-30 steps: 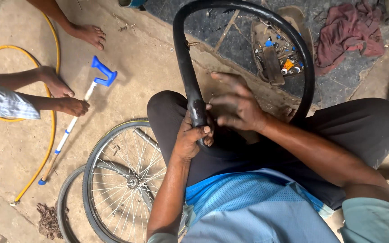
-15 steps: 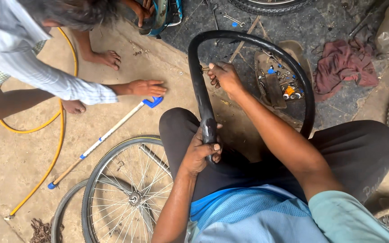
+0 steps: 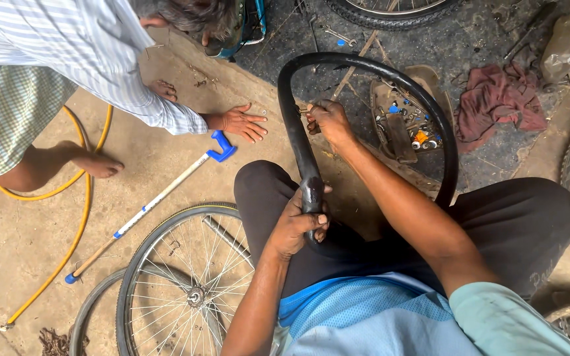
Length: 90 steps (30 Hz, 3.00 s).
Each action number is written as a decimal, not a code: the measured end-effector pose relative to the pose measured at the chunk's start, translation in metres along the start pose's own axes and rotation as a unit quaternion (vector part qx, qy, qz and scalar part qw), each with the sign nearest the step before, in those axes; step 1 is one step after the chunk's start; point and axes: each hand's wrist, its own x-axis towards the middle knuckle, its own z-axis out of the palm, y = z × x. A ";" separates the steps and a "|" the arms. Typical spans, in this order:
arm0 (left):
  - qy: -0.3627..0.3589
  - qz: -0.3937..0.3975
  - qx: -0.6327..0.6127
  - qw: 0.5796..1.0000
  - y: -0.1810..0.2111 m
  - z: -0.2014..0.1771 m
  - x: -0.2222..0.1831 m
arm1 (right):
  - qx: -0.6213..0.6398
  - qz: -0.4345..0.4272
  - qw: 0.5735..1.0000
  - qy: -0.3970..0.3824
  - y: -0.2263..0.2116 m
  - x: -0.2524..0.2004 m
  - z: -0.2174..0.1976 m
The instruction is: Patching a bicycle inner tube by sanding the surface and applying adhesive.
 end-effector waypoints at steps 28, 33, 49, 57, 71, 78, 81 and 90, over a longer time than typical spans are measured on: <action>0.007 -0.021 -0.003 1.000 0.000 0.002 -0.003 | -0.033 -0.084 0.995 0.042 0.012 -0.030 0.019; 0.020 -0.005 0.003 1.000 0.000 0.003 -0.003 | -0.075 -0.015 0.996 0.043 0.017 -0.020 0.015; 0.017 0.014 0.023 0.999 -0.004 0.000 0.003 | 0.041 0.009 0.999 -0.020 -0.024 -0.026 0.020; 0.022 0.017 0.011 1.000 -0.001 0.003 0.002 | 0.184 0.007 0.983 0.027 0.001 -0.020 0.030; 0.016 0.011 0.032 0.999 -0.005 -0.002 0.000 | 0.203 0.000 0.979 -0.014 -0.019 -0.025 0.027; 0.029 0.006 0.039 0.999 -0.003 0.000 -0.001 | 0.211 0.008 0.977 -0.011 -0.019 -0.023 0.026; 0.034 0.007 0.046 0.998 -0.004 -0.001 0.000 | 0.195 0.010 0.981 0.004 -0.021 -0.025 0.028; 0.051 -0.007 0.037 0.998 -0.006 -0.002 0.000 | 0.199 -0.004 0.978 0.068 -0.029 -0.032 0.032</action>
